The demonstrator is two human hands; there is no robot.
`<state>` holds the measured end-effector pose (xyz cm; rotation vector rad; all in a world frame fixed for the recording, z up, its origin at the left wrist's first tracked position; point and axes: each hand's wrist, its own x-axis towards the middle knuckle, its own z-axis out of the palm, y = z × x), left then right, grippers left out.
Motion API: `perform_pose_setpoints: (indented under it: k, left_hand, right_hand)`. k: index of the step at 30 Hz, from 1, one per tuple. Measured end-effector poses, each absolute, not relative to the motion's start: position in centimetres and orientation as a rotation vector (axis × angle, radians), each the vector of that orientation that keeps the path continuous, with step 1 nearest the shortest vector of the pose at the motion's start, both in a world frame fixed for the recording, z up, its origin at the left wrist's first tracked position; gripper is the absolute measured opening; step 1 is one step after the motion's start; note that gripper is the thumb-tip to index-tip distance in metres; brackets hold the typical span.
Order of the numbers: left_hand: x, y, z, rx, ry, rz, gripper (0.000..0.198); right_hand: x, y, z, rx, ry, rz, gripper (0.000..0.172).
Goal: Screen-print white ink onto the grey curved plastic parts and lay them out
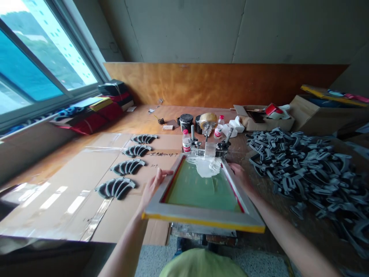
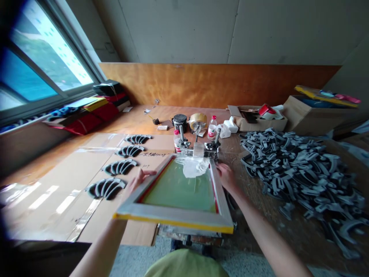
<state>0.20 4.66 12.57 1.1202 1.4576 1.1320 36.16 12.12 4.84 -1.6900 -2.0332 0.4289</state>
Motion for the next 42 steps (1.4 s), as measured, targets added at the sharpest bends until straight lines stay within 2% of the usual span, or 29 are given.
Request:
perform_pose_setpoints:
  k: [2,5,6,8,11,13,16,21,24,27,32,38,39,42]
  left_hand:
    - [0.1,2.8,9.5,1.055,1.491,0.986,0.065]
    - [0.4,1.8,4.2,0.956,1.466,0.933,0.095]
    - [0.5,1.8,2.6,0.944,1.471,0.943,0.102]
    - [0.6,2.0,0.0,0.947,1.492,0.961,0.104]
    - [0.5,2.4,-1.8,0.949,1.486,0.928,0.097]
    - [0.3,2.3,-1.9,0.946,1.475,0.903,0.091]
    - [0.2,2.1,-1.4,0.931,1.459,0.900,0.085]
    - [0.4,1.9,-1.1,0.918,1.470,0.918,0.081]
    - [0.5,1.9,-1.4,0.929,1.469,0.920,0.079]
    - [0.5,1.9,-1.6,0.950,1.472,0.946,0.078]
    - [0.6,1.9,-0.7,0.910,1.492,0.968,0.079]
    - [1.0,1.6,1.5,0.870,1.471,0.975,0.077]
    - [1.0,1.5,2.1,0.866,1.461,0.971,0.078]
    - [0.8,1.6,4.6,0.851,1.432,0.948,0.083]
  right_hand:
    - [36.5,13.7,6.3,-1.660,-1.959,0.254,0.032]
    - [33.9,16.0,7.8,-1.513,-2.111,0.033,0.057]
    - [32.6,16.6,8.0,-1.494,-2.216,0.019,0.059]
    - [30.3,17.3,8.2,-1.538,-2.409,0.055,0.045]
    - [28.5,17.2,7.8,-1.710,-2.540,0.115,0.020]
    - [28.3,16.4,7.3,-1.743,-2.556,0.101,0.020]
    - [28.8,14.1,6.7,-1.542,-2.655,0.110,0.023]
    - [30.9,10.9,7.2,-1.182,-2.834,0.254,0.030]
    - [31.6,11.7,8.0,-1.067,-2.874,0.381,0.028]
    - [31.0,12.9,7.8,-1.117,-2.760,0.385,0.027]
    - [30.1,10.5,5.1,-1.155,-2.580,0.153,0.031]
    - [30.7,11.3,7.2,-1.157,-2.584,0.329,0.026]
    - [30.2,12.5,8.0,-1.229,-2.542,0.349,0.030]
    - [28.7,16.5,10.2,-1.506,-2.452,0.329,0.058]
